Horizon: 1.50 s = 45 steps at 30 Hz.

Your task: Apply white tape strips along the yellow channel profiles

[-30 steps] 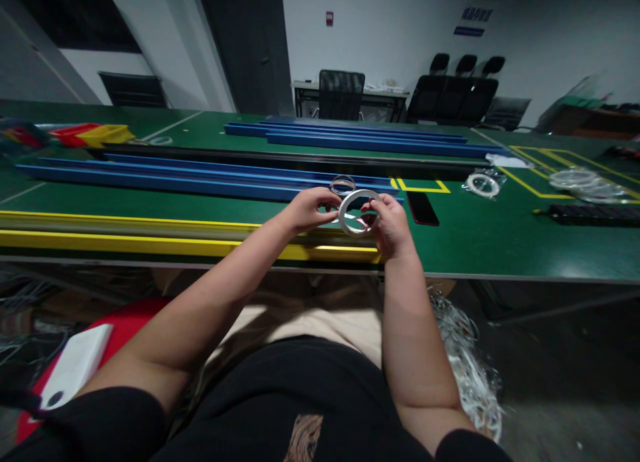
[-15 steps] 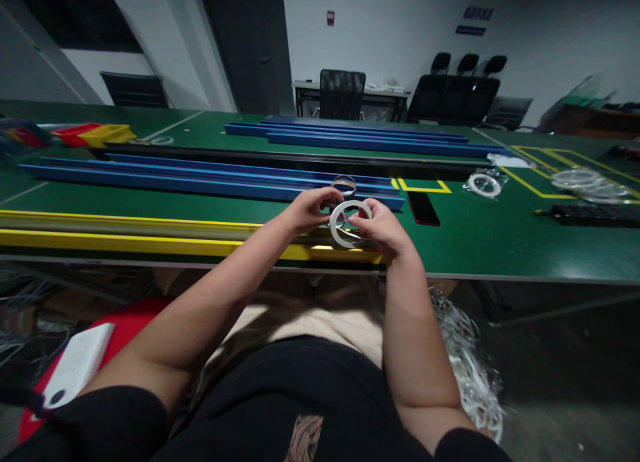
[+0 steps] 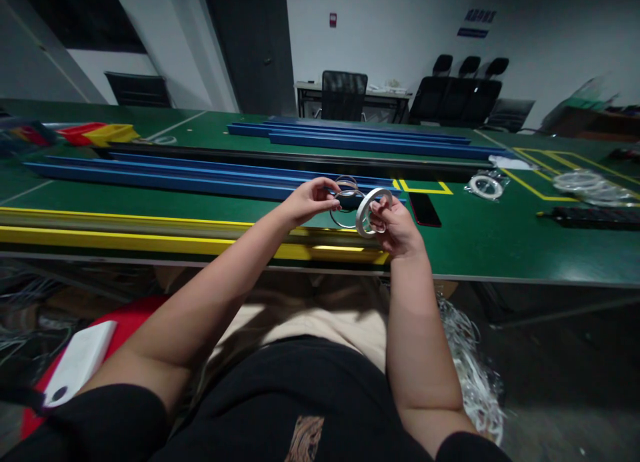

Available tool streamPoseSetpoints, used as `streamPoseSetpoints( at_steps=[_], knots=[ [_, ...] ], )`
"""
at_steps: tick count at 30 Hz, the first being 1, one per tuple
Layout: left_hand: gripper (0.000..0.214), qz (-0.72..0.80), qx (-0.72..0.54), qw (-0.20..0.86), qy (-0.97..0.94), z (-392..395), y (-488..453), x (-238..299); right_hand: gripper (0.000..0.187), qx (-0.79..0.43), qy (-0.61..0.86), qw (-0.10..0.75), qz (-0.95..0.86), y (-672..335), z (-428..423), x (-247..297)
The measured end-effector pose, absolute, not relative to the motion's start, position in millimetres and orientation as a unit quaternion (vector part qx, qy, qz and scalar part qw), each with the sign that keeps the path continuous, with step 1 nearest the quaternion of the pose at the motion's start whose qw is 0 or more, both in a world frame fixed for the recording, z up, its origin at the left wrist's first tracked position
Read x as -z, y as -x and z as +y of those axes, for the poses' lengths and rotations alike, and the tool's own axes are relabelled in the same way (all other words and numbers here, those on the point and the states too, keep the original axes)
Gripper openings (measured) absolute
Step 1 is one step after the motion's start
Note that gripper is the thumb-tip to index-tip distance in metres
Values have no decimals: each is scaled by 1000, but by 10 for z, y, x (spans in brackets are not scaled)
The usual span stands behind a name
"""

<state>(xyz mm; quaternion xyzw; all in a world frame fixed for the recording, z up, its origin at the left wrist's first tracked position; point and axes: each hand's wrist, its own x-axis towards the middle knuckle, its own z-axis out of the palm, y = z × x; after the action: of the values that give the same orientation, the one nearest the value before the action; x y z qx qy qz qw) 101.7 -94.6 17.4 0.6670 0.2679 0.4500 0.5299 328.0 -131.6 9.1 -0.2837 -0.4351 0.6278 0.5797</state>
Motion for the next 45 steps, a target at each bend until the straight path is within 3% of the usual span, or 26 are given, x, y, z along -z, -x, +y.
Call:
streamPoseSetpoints(
  at_steps=[6,20,34,38,45],
  knots=[
    [45,246,-427,634,-596,-1026,-991,-255,54,-645,269,590,-404,-3311,-1305,-88],
    [43,272,-491,550,-618,-1044,-1023,-302,61,-637,302,509,-494,-3268,-1345,-76],
    [23,322,-534,485,-614,-878,-1017,-258,46,-605,340,562,-449,-3168,-1367,-103],
    [10,372,-578,474,-550,-821,-977,-251,42,-615,343,535,-466,-3194,-1376,-90],
    [7,398,-578,463,-542,-788,-972,-248,39,-622,351,472,-517,-3198,-1403,-86]
  ],
)
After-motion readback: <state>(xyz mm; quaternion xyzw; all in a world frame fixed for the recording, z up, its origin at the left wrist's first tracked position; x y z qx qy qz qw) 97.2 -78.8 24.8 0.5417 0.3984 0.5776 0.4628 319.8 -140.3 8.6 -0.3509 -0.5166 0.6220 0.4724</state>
